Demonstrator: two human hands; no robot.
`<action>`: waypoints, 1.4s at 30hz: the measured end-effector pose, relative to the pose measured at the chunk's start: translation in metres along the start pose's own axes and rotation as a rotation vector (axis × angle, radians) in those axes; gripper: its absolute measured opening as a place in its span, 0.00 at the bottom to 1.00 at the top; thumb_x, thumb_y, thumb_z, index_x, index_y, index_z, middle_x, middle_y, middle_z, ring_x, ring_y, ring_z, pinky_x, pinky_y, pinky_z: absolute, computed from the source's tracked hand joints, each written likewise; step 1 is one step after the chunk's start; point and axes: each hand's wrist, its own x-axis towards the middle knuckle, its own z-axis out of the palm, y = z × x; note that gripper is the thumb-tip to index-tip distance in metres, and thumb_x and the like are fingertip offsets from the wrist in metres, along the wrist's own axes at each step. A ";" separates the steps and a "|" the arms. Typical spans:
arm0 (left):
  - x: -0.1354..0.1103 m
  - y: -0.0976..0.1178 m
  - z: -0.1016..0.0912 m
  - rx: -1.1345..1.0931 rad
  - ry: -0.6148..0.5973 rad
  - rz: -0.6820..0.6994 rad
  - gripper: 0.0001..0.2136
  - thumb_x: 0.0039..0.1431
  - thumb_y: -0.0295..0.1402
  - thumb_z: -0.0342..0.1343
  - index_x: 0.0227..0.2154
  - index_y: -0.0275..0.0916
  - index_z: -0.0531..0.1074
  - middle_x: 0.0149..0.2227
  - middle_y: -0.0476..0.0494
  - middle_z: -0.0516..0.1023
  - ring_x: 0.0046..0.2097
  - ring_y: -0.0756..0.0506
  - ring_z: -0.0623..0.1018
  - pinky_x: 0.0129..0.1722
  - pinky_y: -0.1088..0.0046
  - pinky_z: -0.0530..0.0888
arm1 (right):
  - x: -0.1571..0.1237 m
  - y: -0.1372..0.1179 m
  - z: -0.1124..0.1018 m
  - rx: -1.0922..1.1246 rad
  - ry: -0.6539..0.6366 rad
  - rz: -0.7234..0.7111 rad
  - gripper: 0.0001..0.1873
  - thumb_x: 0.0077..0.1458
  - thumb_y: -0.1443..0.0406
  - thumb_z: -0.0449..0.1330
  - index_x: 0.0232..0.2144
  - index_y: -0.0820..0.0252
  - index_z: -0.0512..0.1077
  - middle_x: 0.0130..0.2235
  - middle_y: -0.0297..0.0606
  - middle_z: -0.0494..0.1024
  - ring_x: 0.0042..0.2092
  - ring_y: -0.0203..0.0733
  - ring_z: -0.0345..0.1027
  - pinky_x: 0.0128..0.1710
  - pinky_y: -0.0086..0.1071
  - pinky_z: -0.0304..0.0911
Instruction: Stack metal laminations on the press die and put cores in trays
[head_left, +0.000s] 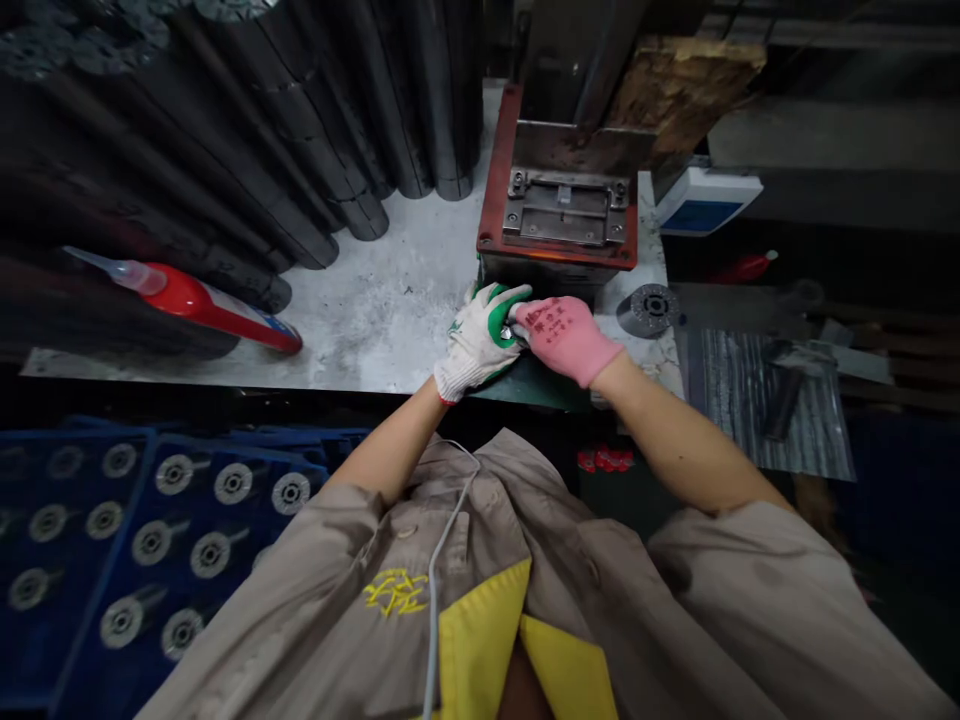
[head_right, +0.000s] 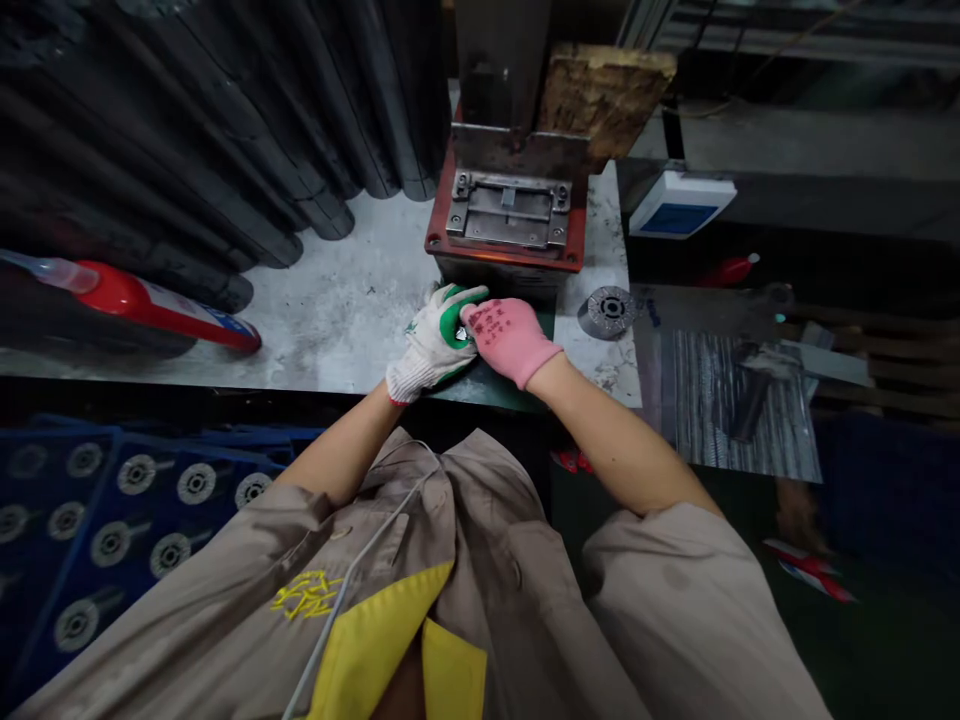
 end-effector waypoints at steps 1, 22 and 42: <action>0.000 -0.001 -0.001 -0.005 -0.014 0.004 0.29 0.64 0.45 0.63 0.66 0.43 0.71 0.68 0.40 0.74 0.70 0.33 0.69 0.77 0.47 0.57 | 0.003 -0.004 -0.004 -0.040 -0.035 -0.002 0.24 0.71 0.74 0.44 0.58 0.70 0.75 0.57 0.59 0.81 0.58 0.55 0.78 0.48 0.40 0.67; 0.003 0.008 0.006 -0.052 0.095 -0.152 0.36 0.58 0.56 0.67 0.64 0.42 0.74 0.63 0.37 0.77 0.68 0.30 0.71 0.75 0.43 0.61 | 0.010 0.070 -0.002 0.124 0.616 0.112 0.27 0.75 0.51 0.47 0.56 0.60 0.78 0.51 0.50 0.81 0.54 0.55 0.73 0.54 0.46 0.67; -0.003 -0.004 -0.021 -0.185 -0.031 0.028 0.33 0.67 0.60 0.57 0.66 0.43 0.70 0.67 0.39 0.75 0.72 0.34 0.69 0.77 0.47 0.59 | 0.022 0.068 -0.036 0.055 0.605 0.222 0.29 0.73 0.48 0.52 0.50 0.67 0.79 0.55 0.55 0.76 0.58 0.63 0.69 0.57 0.53 0.64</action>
